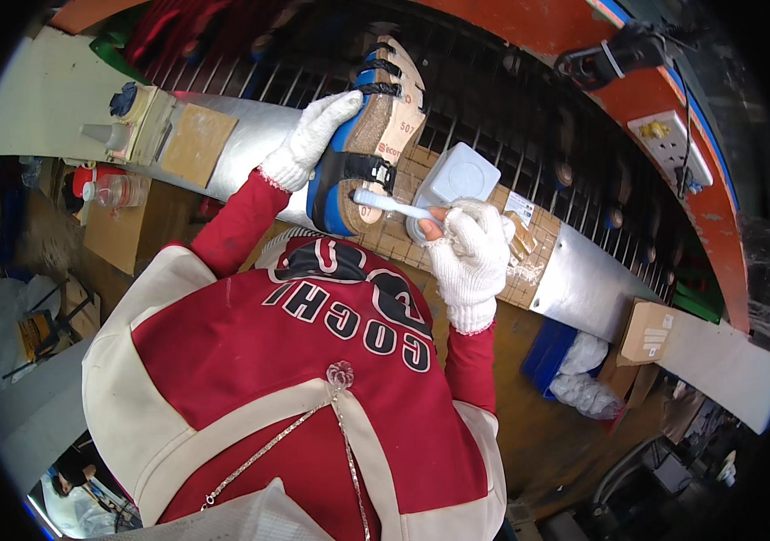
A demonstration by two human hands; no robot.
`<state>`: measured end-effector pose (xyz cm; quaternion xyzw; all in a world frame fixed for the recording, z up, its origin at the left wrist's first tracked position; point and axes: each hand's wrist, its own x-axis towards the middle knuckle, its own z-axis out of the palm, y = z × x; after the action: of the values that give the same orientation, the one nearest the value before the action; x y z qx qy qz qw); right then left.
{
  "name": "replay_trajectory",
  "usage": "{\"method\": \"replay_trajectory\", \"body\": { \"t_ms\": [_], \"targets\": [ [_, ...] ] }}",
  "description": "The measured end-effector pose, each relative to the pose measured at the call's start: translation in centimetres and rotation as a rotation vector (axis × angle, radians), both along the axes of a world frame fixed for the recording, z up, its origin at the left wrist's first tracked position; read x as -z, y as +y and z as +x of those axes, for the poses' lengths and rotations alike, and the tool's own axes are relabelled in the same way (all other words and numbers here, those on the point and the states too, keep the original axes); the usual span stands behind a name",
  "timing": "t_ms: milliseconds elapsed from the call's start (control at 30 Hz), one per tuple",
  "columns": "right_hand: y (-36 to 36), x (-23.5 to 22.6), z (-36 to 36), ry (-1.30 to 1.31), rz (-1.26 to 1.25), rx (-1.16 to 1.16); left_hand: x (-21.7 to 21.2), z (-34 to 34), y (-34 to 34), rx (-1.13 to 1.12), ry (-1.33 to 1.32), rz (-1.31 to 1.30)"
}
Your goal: The person holds a blue and brown shoe in their left hand and uses a small brush in their right hand to apply white paint to the shoe's surface. They repeatedly dip the brush into a small container of paint and continue painting different areas of the shoe.
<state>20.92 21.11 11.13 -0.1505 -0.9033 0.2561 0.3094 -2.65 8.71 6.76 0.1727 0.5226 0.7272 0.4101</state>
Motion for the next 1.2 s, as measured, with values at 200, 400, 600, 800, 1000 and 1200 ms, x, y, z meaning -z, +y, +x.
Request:
{"method": "replay_trajectory", "body": {
  "t_ms": [200,400,600,800,1000,1200],
  "targets": [
    [0.9,-1.1,-1.3,-0.056,0.025,-0.119,0.3,-1.0,-0.7,0.007,-0.076,-0.015],
    [1.2,-1.9,-2.7,-0.027,0.014,-0.191,-0.3,-1.4,-1.3,0.049,-0.22,-0.066],
    [1.9,-2.1,-4.3,0.026,0.05,-0.258,-0.7,-0.3,-2.4,0.199,-0.52,0.032],
    [2.8,-1.4,-5.7,0.065,0.014,-0.335,2.8,-0.3,-1.8,0.381,-0.825,0.241],
    [4.9,1.3,-6.4,0.056,-0.329,-0.413,3.3,0.6,-2.6,0.332,0.672,-0.001],
    [2.2,5.0,-5.4,0.102,-1.253,-0.093,1.0,-0.1,-0.8,0.126,-0.675,0.393]
  ]
}}
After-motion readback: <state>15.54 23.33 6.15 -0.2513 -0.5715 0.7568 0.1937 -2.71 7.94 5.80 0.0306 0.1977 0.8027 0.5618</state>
